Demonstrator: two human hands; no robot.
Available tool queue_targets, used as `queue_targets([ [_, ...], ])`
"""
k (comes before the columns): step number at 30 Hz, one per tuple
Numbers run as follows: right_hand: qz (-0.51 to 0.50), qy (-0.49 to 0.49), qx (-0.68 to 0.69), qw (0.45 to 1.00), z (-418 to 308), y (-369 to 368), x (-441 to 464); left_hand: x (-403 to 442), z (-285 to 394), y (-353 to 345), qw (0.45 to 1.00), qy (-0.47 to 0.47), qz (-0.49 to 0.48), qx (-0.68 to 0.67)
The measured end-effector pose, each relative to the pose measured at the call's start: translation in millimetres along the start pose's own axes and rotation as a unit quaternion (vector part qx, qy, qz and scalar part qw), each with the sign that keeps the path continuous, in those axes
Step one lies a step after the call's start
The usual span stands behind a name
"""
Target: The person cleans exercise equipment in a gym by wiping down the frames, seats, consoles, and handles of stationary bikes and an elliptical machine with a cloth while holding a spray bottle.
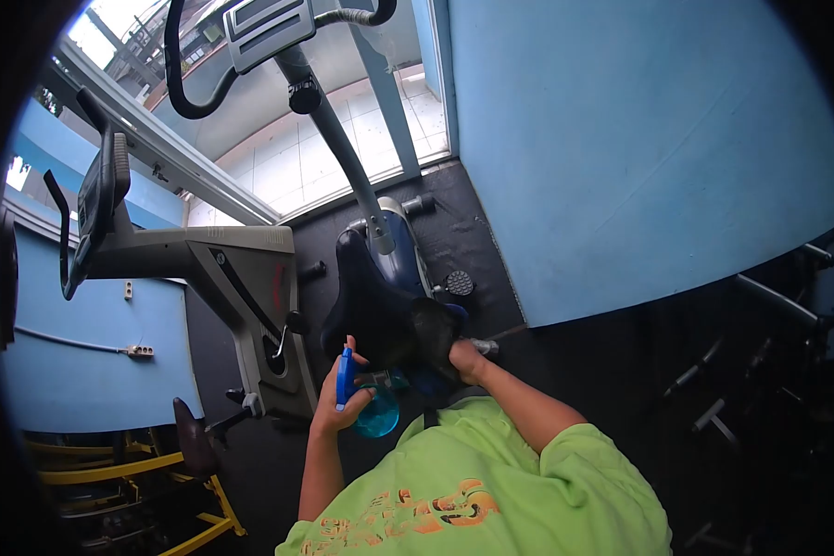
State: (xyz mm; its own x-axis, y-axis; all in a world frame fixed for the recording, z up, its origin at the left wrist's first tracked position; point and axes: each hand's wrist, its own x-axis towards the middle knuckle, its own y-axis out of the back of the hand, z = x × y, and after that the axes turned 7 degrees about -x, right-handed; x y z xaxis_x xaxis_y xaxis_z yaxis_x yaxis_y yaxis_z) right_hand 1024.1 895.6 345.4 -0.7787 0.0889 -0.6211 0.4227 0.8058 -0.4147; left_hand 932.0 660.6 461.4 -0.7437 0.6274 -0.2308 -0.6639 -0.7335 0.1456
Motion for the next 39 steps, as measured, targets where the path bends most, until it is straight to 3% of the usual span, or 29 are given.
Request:
queue_targets([
  [1,0.049,0.012,-0.167,0.985,7.3,5.4,-9.9,-0.2,2.4,-1.1,1.0,-0.01,0.002,0.008],
  [5,0.059,0.062,-0.17,0.982,35.0,43.2,-11.8,2.0,-6.5,0.1,0.999,-0.043,0.009,0.026],
  [8,0.177,0.097,-0.233,0.951,20.8,47.9,-37.2,0.8,1.2,-2.9,0.999,-0.036,0.003,-0.009],
  [10,0.065,0.202,-0.255,0.943,10.0,33.9,-50.3,3.4,-3.3,1.2,0.999,-0.024,-0.012,-0.017],
  [14,0.086,0.257,-0.447,0.852,59.9,-37.1,-1.2,3.5,3.6,1.4,1.0,-0.012,-0.021,-0.002],
  [15,0.081,0.257,-0.45,0.851,46.1,-66.9,-4.2,2.2,10.1,0.7,0.999,0.028,-0.026,-0.031],
  [16,0.173,0.229,-0.54,0.792,63.5,-88.0,12.1,0.8,15.2,0.9,0.995,0.07,-0.03,-0.058],
  [17,0.17,0.223,-0.529,0.801,57.3,-101.2,19.0,0.6,16.4,0.5,0.995,0.082,-0.031,-0.047],
  [19,0.134,0.049,-0.623,0.769,29.3,-114.5,26.5,1.7,18.4,-4.6,0.999,0.029,-0.009,0.025],
  [20,0.124,0.042,-0.616,0.777,47.1,-110.9,27.8,1.9,33.4,-11.2,0.995,0.099,-0.008,0.021],
  [22,0.218,0.239,-0.564,0.76,92.8,-101.3,22.6,0.3,21.8,-7.8,0.995,0.099,-0.009,0.018],
  [23,0.215,0.239,-0.559,0.764,103.3,-102.2,13.4,2.7,19.7,-6.5,0.997,0.08,-0.011,0.004],
  [25,0.298,0.292,-0.621,0.664,117.8,-100.9,-1.0,4.2,22.6,-8.8,0.995,0.096,-0.008,0.014],
  [26,0.314,0.29,-0.631,0.648,111.7,-103.4,7.1,4.0,21.8,-9.6,0.996,0.093,-0.001,0.017],
  [27,0.313,0.285,-0.63,0.651,99.5,-107.9,18.6,3.8,20.9,-11.5,0.996,0.089,0.006,0.019],
  [29,0.161,0.125,-0.616,0.761,65.1,-110.7,40.0,8.5,22.9,-11.3,0.994,0.108,0.011,0.019],
  [30,0.159,0.12,-0.613,0.764,54.5,-104.2,45.9,8.4,23.0,-10.0,0.993,0.112,0.014,0.018],
  [32,0.077,0.162,-0.518,0.836,37.6,-96.3,50.2,8.8,27.6,-13.1,0.993,0.117,0.02,0.011],
  [35,0.148,0.154,-0.42,0.882,41.4,-84.9,9.8,7.5,24.9,-12.8,0.992,0.125,0.025,0.009],
  [37,0.142,0.283,-0.394,0.863,78.2,-67.3,-3.4,6.1,18.5,-8.4,0.989,0.142,0.033,0.012],
  [39,0.102,0.248,-0.436,0.859,93.8,-48.9,-27.6,4.7,19.2,-8.7,0.986,0.159,0.043,0.017],
])
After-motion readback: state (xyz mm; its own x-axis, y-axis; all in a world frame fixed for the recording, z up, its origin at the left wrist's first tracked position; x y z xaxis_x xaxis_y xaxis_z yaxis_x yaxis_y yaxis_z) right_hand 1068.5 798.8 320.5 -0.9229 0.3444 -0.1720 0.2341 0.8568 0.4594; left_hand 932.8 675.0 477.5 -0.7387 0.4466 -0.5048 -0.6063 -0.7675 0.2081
